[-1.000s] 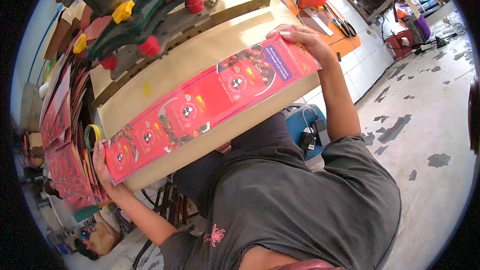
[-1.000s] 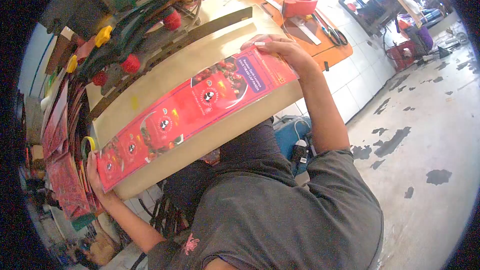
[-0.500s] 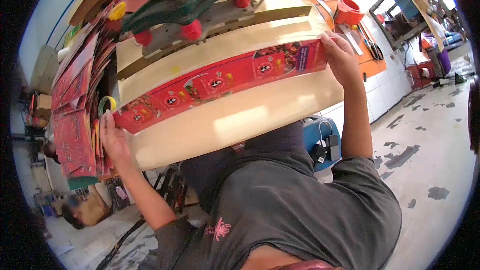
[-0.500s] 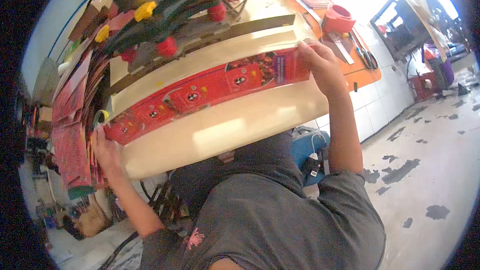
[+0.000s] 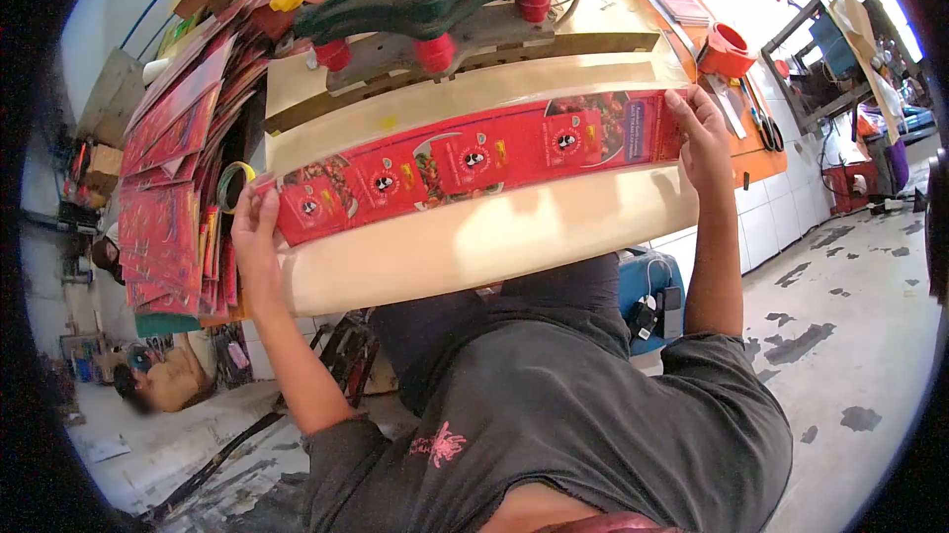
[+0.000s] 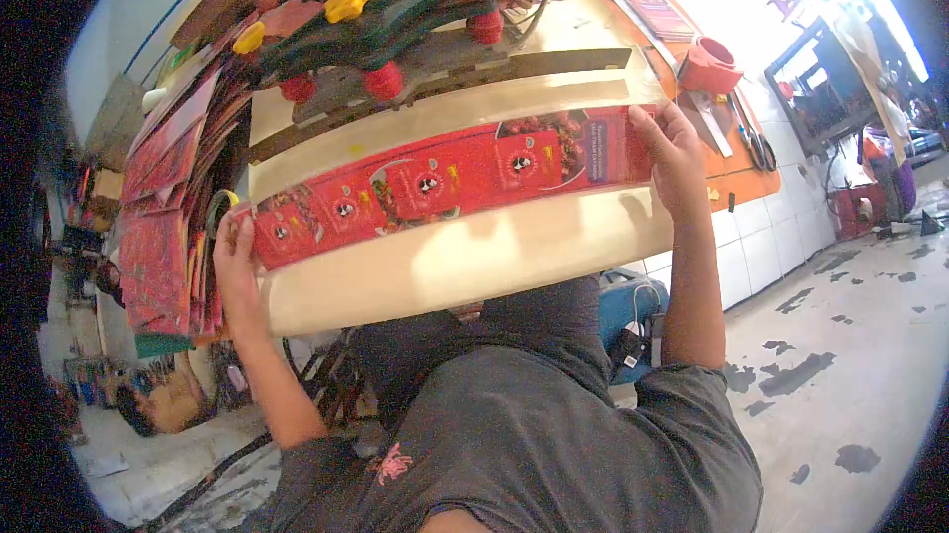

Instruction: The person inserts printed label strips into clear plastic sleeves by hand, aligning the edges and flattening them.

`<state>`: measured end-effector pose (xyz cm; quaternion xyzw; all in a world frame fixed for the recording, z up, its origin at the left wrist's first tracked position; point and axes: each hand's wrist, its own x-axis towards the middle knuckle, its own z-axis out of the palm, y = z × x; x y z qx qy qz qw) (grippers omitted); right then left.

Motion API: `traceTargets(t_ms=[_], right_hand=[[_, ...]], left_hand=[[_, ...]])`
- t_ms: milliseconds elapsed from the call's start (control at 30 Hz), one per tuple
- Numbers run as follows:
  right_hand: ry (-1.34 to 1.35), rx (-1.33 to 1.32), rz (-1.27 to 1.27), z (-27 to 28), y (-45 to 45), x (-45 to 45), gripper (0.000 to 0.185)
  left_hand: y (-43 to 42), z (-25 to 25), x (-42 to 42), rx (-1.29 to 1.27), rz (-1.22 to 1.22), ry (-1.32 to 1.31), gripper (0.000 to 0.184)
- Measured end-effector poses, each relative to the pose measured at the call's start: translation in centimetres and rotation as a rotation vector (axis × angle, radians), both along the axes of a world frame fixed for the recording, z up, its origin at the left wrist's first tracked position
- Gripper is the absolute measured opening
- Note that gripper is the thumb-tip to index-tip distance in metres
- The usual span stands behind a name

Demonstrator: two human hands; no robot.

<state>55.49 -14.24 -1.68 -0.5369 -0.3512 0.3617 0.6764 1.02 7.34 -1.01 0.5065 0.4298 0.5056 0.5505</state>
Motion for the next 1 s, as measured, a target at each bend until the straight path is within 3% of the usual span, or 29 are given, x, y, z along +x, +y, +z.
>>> traceTargets(t_ms=[67,200,233,300,500,567,700,800,900,1000], right_hand=[[-0.071,0.023,-0.036,0.8,-0.3,-1.1,0.026],[-0.326,-0.070,-0.009,2.1,-1.7,-1.5,0.040],[-0.329,-0.071,-0.015,2.2,-1.9,-1.1,0.040],[-0.600,-0.360,-0.046,2.2,-2.3,0.0,0.041],[-0.658,-0.369,-0.256,0.9,0.6,-0.6,0.036],[-0.861,-0.421,-0.288,1.8,1.6,-0.9,0.033],[-1.014,-0.326,-0.324,0.5,3.5,-0.4,0.029],[-1.146,-0.427,-0.315,-0.1,4.2,0.3,0.028],[-1.300,-0.486,-0.304,0.2,4.5,0.2,0.031],[-1.252,-0.499,-0.310,0.2,4.7,-0.2,0.027]], left_hand=[[-1.7,1.3,0.8,0.107,-0.085,0.243,0.052],[-2.8,2.6,0.9,0.028,-0.069,0.300,0.074],[-2.4,2.3,0.7,0.028,-0.074,0.296,0.074],[-1.3,1.1,-0.1,0.084,-0.102,0.342,0.072],[-0.5,2.0,3.1,0.241,0.024,0.819,0.060],[0.7,1.8,3.4,0.255,0.003,0.844,0.055],[2.1,1.5,4.0,0.344,-0.005,0.937,0.044],[3.1,0.6,3.9,0.491,0.028,0.997,0.037],[3.0,1.4,4.3,0.348,0.004,0.974,0.034],[3.0,1.5,4.6,0.373,0.042,1.039,0.033]])
